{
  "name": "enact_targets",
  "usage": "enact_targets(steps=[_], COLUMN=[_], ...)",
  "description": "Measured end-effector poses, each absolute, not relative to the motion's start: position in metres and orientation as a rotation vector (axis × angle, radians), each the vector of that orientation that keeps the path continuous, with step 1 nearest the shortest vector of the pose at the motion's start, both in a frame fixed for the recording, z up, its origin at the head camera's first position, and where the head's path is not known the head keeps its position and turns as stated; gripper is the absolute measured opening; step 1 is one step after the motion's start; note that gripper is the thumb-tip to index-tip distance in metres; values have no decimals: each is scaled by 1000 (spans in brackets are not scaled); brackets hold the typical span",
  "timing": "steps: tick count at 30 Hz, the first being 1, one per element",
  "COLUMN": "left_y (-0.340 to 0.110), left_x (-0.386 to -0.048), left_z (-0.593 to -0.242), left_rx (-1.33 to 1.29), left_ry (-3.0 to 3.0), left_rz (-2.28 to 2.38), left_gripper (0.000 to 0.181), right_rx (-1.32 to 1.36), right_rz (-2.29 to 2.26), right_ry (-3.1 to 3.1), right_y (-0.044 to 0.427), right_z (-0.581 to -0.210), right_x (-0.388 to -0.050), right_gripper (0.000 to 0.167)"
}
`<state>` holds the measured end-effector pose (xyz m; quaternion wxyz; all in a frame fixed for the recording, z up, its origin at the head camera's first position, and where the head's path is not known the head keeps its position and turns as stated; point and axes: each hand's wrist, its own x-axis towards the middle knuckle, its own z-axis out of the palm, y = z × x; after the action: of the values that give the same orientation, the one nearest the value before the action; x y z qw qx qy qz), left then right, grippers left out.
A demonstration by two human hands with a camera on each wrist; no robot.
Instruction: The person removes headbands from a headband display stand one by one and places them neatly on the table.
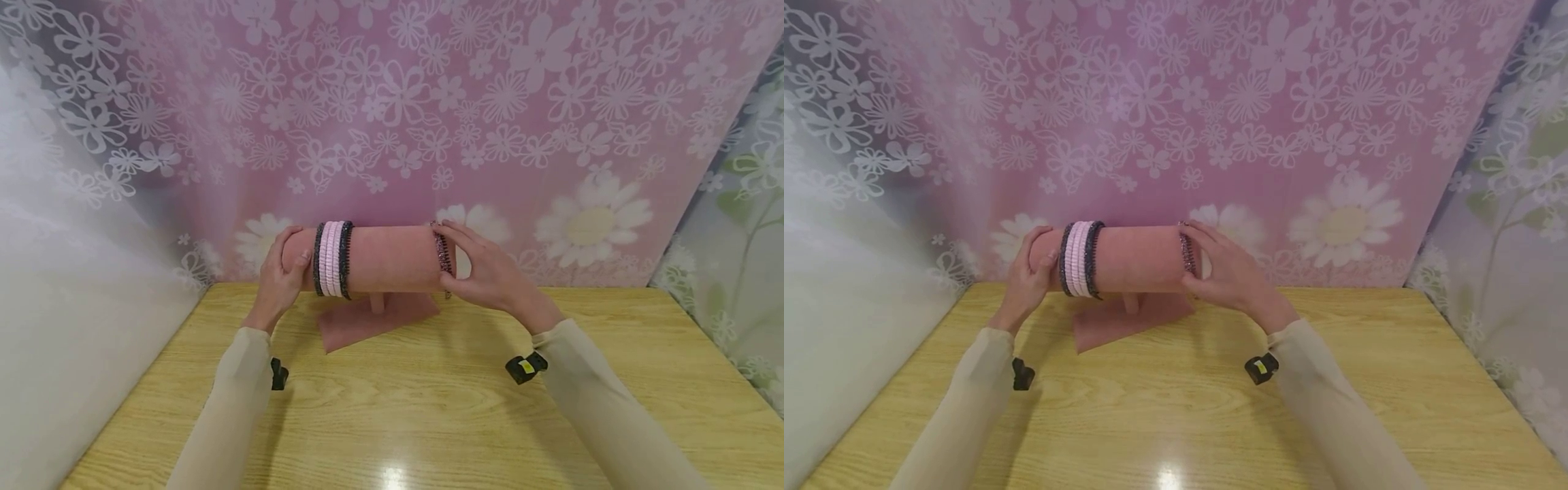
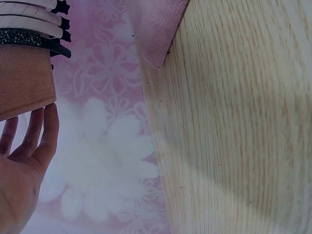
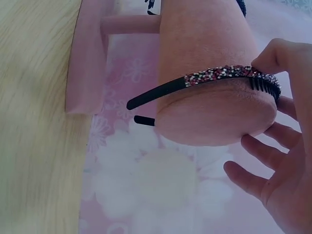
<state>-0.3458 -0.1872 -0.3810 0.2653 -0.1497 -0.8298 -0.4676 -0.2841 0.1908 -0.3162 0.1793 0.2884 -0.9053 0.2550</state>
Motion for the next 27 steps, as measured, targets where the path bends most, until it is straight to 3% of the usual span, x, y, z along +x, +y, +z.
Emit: enact_targets(steps=[19,27], left_y=[-187,-186], left_x=[-346,-345], left_z=[-381,-381], left_rx=[-401,-398], left_ry=[-2239,-2238], left_rz=[-1255,-1261], left_gripper=[57,57], right_rx=[844,826], right_rz=[987,1064], right_ry=[-2372,-2264], right_y=[202,201], right_z=[-335,-342], right_x=[-272,-268], right_gripper=[61,48])
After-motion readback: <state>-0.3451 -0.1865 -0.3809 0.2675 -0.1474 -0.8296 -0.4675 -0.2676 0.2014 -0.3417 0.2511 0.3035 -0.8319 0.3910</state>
